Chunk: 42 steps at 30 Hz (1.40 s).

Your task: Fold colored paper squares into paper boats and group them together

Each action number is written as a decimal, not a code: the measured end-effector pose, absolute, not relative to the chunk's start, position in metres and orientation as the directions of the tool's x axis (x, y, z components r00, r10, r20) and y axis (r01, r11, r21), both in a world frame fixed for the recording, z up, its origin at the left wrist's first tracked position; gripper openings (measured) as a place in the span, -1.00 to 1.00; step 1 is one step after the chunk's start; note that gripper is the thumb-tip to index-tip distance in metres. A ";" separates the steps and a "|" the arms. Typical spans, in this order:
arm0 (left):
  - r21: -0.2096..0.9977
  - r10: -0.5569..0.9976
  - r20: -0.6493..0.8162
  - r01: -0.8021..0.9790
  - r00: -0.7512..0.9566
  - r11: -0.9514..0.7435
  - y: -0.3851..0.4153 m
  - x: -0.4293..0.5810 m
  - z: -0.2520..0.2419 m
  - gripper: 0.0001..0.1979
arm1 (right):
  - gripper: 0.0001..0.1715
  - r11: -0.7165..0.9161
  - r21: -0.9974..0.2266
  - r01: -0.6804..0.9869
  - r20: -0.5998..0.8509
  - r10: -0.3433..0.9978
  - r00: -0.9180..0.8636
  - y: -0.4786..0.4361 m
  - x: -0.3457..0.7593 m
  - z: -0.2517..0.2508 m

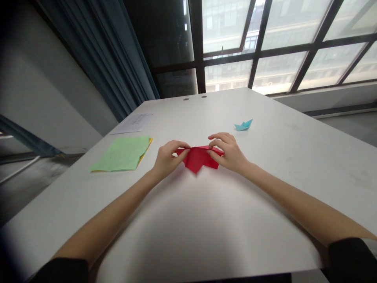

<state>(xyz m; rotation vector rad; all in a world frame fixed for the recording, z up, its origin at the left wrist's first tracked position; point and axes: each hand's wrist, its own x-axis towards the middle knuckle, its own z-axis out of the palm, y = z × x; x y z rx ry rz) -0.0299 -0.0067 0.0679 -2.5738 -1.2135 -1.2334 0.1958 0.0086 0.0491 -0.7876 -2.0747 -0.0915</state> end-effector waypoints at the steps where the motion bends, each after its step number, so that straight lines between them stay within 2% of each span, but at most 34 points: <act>1: 0.266 0.636 0.676 0.681 0.373 -0.682 -0.006 -0.031 0.067 -0.91 | -0.96 0.787 -0.219 0.577 0.769 0.503 -0.395 0.010 0.197 0.048; 6: 0.178 0.657 0.646 0.761 0.388 -0.624 -0.006 -0.034 0.066 -0.89 | -0.93 0.736 -0.315 0.599 0.730 0.592 -0.343 0.015 0.199 0.045; 9: 0.212 0.702 0.600 0.771 0.383 -0.601 -0.006 -0.035 0.067 -0.87 | -0.90 0.675 -0.445 0.588 0.655 0.693 -0.301 0.015 0.200 0.045; 11: 0.306 0.746 0.565 0.750 0.352 -0.586 -0.007 -0.036 0.068 -0.86 | -0.88 0.614 -0.562 0.554 0.609 0.761 -0.225 0.016 0.200 0.044; 13: 0.456 0.799 0.529 0.698 0.287 -0.553 -0.006 -0.037 0.070 -0.86 | -0.82 0.547 -0.702 0.456 0.545 0.825 -0.151 0.018 0.201 0.043; 16: 0.725 0.892 0.429 0.535 0.144 -0.435 -0.004 -0.037 0.070 -0.87 | -0.71 0.396 -0.900 0.185 0.381 0.918 -0.109 0.024 0.205 0.040; 18: 0.875 0.949 0.311 0.372 0.057 -0.310 -0.001 -0.037 0.070 -0.85 | -0.66 0.253 -0.967 -0.026 0.254 0.957 -0.140 0.028 0.210 0.037; 20: 0.964 0.984 0.179 0.198 0.005 -0.177 0.002 -0.037 0.068 -0.82 | -0.65 0.123 -0.980 -0.158 0.155 0.966 -0.205 0.033 0.213 0.033; 22: 0.995 0.997 0.077 0.067 -0.021 -0.075 0.004 -0.037 0.065 -0.79 | -0.67 0.059 -0.984 -0.168 0.101 0.962 -0.255 0.036 0.214 0.027; 24: 1.000 0.999 0.003 -0.004 -0.044 -0.003 0.006 -0.037 0.062 -0.79 | -0.68 0.096 -0.991 -0.098 0.117 0.965 -0.234 0.037 0.213 0.023; 27: 0.996 0.994 -0.080 -0.032 -0.080 0.078 0.008 -0.037 0.058 -0.79 | -0.68 0.292 -0.952 0.088 0.279 0.951 -0.129 0.035 0.209 0.022; 30: 0.996 0.990 -0.090 -0.034 -0.109 0.087 0.009 -0.036 0.057 -0.77 | -0.68 0.414 -0.880 0.234 0.395 0.910 -0.128 0.027 0.204 0.029; 36: 0.997 0.988 -0.063 -0.058 -0.138 0.055 0.009 -0.032 0.061 -0.77 | -0.56 0.327 -0.928 0.181 0.266 0.918 -0.294 0.011 0.194 0.042; 42: 0.995 0.990 -0.067 -0.081 -0.121 0.058 0.008 -0.031 0.062 -0.78 | -0.59 0.262 -0.949 0.172 0.224 0.951 -0.213 0.012 0.192 0.042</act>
